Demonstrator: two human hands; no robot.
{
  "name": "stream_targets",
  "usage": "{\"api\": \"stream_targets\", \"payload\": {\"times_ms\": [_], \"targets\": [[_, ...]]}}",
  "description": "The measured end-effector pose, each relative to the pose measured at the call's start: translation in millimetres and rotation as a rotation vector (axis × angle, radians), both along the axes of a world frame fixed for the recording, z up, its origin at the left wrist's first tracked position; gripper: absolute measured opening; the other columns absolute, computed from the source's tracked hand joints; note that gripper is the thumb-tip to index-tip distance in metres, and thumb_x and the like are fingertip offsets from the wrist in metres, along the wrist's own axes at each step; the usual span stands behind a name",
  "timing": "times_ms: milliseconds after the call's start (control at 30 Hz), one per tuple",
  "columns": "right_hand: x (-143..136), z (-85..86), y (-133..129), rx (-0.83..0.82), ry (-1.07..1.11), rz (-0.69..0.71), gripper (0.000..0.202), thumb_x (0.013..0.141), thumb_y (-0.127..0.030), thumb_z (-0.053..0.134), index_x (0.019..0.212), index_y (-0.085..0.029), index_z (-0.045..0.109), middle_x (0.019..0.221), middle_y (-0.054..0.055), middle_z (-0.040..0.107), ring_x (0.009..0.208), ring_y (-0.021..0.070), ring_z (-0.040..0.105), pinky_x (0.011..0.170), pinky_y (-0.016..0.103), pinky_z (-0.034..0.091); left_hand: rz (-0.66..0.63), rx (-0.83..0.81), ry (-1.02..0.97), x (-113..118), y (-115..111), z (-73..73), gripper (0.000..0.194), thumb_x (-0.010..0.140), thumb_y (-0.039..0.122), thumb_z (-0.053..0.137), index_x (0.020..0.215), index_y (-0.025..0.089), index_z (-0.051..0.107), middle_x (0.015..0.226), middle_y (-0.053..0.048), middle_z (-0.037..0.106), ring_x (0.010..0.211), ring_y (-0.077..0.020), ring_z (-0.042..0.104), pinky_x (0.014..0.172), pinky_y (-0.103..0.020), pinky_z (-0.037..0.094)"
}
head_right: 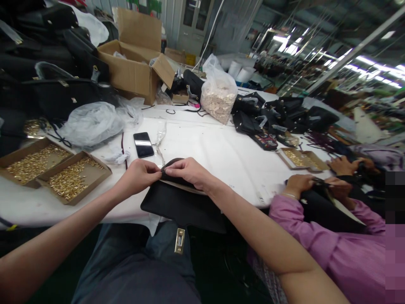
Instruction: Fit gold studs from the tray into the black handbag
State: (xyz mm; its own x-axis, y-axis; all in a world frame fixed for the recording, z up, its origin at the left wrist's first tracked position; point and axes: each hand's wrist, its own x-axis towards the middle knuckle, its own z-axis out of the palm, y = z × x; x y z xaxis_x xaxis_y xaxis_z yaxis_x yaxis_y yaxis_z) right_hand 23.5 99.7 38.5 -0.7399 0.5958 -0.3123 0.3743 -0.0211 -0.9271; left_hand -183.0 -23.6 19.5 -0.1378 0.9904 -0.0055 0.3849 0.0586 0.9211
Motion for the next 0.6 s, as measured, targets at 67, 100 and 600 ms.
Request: {"api": "stream_targets", "payload": {"times_ms": [67, 100, 600], "targets": [[-0.2, 1.0, 0.7, -0.033, -0.013, -0.011, 0.045, 0.077, -0.051, 0.098, 0.109, -0.019, 0.09, 0.107, 0.009, 0.087, 0.1, 0.0241, 0.076, 0.097, 0.037, 0.057, 0.002, -0.016, 0.002, -1.0, 0.7, 0.5, 0.025, 0.084, 0.033, 0.067, 0.076, 0.014, 0.082, 0.062, -0.002, 0.065, 0.063, -0.0172, 0.057, 0.056, -0.028, 0.033], [-0.2, 0.9, 0.8, -0.044, -0.015, -0.018, 0.046, 0.075, -0.049, 0.099, 0.109, -0.019, 0.09, 0.107, 0.009, 0.087, 0.1, 0.0239, 0.076, 0.098, 0.037, 0.057, 0.006, -0.014, 0.012, -1.1, 1.3, 0.9, 0.024, 0.083, 0.032, 0.067, 0.075, 0.014, 0.082, 0.062, -0.002, 0.065, 0.062, -0.0171, 0.057, 0.055, -0.028, 0.033], [-10.2, -5.6, -24.9, 0.108, 0.009, -0.121, 0.036, 0.075, -0.04, 0.097, 0.102, -0.018, 0.088, 0.102, 0.008, 0.086, 0.091, 0.0224, 0.078, 0.086, 0.035, 0.06, -0.003, -0.057, -0.104, -5.9, -1.3, -8.3, 0.021, 0.078, 0.032, 0.07, 0.078, 0.015, 0.083, 0.067, -0.003, 0.068, 0.061, -0.0157, 0.053, 0.056, -0.028, 0.034]]}}
